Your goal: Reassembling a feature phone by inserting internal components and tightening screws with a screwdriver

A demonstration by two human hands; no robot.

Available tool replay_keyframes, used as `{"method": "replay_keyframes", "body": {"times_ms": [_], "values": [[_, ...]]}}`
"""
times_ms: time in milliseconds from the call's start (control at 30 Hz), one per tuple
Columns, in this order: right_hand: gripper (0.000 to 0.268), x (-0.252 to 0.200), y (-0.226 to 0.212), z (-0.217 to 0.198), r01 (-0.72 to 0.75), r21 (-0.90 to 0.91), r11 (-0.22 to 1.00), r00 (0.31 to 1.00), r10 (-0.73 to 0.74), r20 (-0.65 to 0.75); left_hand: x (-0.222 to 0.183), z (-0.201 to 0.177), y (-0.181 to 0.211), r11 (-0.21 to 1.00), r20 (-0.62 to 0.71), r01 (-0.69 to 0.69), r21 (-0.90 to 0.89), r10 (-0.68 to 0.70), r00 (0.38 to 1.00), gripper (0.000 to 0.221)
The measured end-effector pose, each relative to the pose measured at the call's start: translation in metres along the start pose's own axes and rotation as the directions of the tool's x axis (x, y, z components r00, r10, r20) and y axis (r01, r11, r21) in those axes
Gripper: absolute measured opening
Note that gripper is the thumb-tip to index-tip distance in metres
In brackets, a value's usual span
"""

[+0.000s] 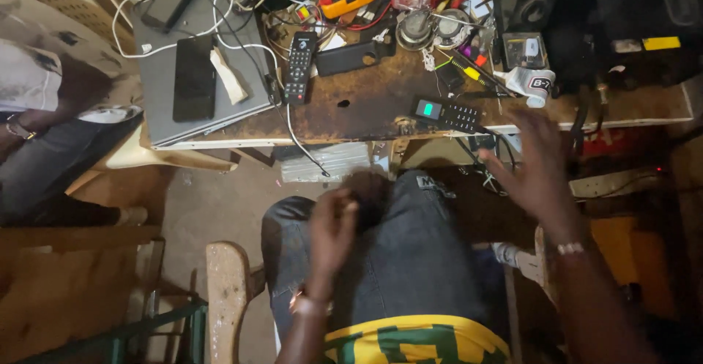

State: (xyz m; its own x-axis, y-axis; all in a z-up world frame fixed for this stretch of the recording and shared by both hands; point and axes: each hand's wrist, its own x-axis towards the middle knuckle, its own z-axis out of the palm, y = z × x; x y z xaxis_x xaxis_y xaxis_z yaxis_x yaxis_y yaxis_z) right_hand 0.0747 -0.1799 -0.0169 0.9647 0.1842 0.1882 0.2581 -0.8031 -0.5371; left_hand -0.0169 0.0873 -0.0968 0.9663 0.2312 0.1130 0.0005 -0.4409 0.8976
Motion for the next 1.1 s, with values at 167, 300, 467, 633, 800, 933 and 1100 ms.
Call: {"method": "replay_keyframes", "body": {"times_ms": [167, 300, 467, 633, 800, 933, 1100], "values": [[0.058, 0.044, 0.036, 0.035, 0.312, -0.035, 0.949, 0.948, -0.314, -0.055, 0.037, 0.060, 0.038, 0.975, 0.074, -0.038, -0.221, 0.056, 0.996, 0.020], [0.056, 0.052, 0.038, 0.041, 0.290, -0.114, 0.950, 0.957, -0.288, 0.032, 0.056, 0.094, 0.048, 0.925, 0.163, 0.090, -0.368, -0.031, 0.986, 0.020], [0.058, 0.047, 0.027, 0.038, 0.287, -0.001, 0.958, 0.958, -0.287, 0.020, 0.069, 0.129, 0.044, 0.728, 0.234, 0.311, -0.611, -0.209, 0.949, 0.017], [0.062, 0.014, 0.000, 0.042, 0.308, -0.020, 0.951, 0.949, -0.308, -0.070, 0.062, 0.122, 0.068, 0.458, 0.256, 0.413, -0.787, -0.367, 0.895, 0.015], [0.035, -0.022, -0.023, 0.048, 0.428, -0.094, 0.899, 0.878, -0.438, -0.193, 0.052, 0.113, 0.073, 0.379, 0.245, 0.415, -0.827, -0.421, 0.873, 0.036], [0.047, -0.048, -0.028, 0.047, 0.450, 0.022, 0.893, 0.881, -0.440, -0.175, 0.043, 0.096, 0.073, 0.384, 0.277, 0.433, -0.816, -0.397, 0.875, 0.042], [0.031, -0.074, -0.028, 0.045, 0.007, 0.409, 0.912, 0.993, 0.042, -0.112, 0.025, 0.092, 0.058, 0.331, 0.340, 0.424, -0.843, -0.283, 0.897, 0.034]]}}
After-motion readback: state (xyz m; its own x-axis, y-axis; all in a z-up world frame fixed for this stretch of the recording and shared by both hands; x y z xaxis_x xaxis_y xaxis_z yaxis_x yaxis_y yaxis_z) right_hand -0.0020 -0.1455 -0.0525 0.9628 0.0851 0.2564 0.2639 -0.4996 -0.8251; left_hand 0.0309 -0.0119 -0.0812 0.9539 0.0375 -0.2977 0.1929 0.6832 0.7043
